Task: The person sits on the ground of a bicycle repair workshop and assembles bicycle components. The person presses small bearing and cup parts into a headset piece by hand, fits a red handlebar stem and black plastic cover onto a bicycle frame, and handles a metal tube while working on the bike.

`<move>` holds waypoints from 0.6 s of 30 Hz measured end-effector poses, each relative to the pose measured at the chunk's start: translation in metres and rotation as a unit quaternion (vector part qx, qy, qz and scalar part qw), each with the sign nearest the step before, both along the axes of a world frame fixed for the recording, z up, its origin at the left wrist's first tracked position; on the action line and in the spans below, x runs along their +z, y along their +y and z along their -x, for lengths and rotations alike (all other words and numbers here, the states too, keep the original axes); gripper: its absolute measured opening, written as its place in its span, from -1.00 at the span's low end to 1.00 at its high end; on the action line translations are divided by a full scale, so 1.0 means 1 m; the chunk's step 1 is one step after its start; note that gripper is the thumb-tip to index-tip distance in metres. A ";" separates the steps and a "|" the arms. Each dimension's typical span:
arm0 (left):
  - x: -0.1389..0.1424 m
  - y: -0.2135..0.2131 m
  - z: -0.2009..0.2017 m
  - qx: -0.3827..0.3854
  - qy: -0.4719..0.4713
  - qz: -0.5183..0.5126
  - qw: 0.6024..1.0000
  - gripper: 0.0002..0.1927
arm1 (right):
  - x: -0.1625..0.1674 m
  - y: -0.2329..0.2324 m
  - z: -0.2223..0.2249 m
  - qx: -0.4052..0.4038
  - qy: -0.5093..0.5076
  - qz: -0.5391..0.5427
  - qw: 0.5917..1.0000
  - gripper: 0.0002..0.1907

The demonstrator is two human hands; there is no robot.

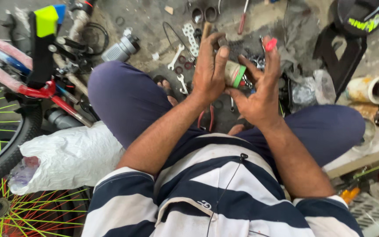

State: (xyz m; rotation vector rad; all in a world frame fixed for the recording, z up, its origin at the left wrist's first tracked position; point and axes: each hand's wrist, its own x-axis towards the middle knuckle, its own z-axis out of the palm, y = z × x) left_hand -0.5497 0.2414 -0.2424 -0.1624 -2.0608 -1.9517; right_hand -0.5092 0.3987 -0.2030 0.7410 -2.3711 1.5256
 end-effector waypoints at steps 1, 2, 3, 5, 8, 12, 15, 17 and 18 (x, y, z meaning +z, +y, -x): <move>-0.004 0.002 0.000 0.007 -0.009 0.042 0.999 -0.51 | -0.001 0.002 0.002 0.001 0.004 0.005 1.000 0.28; -0.007 0.004 0.001 0.014 -0.015 0.085 0.996 -0.50 | -0.002 0.004 0.004 0.002 -0.001 0.006 1.000 0.29; -0.012 0.005 0.006 0.020 -0.003 0.095 0.995 -0.52 | -0.004 0.005 0.009 0.004 -0.003 0.009 1.000 0.30; -0.019 0.009 0.014 0.030 0.021 0.114 0.993 -0.55 | -0.009 0.011 0.019 0.005 -0.020 0.018 1.000 0.31; -0.029 0.017 0.030 -0.001 -0.128 -0.072 0.989 -0.48 | -0.026 0.027 0.045 -0.018 -0.045 -0.003 0.999 0.28; -0.039 0.013 0.057 -0.017 -0.159 -0.160 0.974 -0.53 | -0.077 0.061 0.095 -0.109 -0.102 -0.147 0.978 0.28; -0.043 0.015 0.066 -0.109 -0.175 -0.249 0.946 -0.55 | -0.122 0.081 0.114 -0.171 -0.147 -0.297 0.928 0.35; -0.043 0.020 0.071 -0.153 -0.195 -0.305 0.920 -0.54 | -0.144 0.093 0.121 -0.183 -0.195 -0.339 0.902 0.31; -0.041 0.023 0.074 -0.167 -0.204 -0.315 0.912 -0.52 | -0.148 0.098 0.122 -0.183 -0.189 -0.369 0.892 0.23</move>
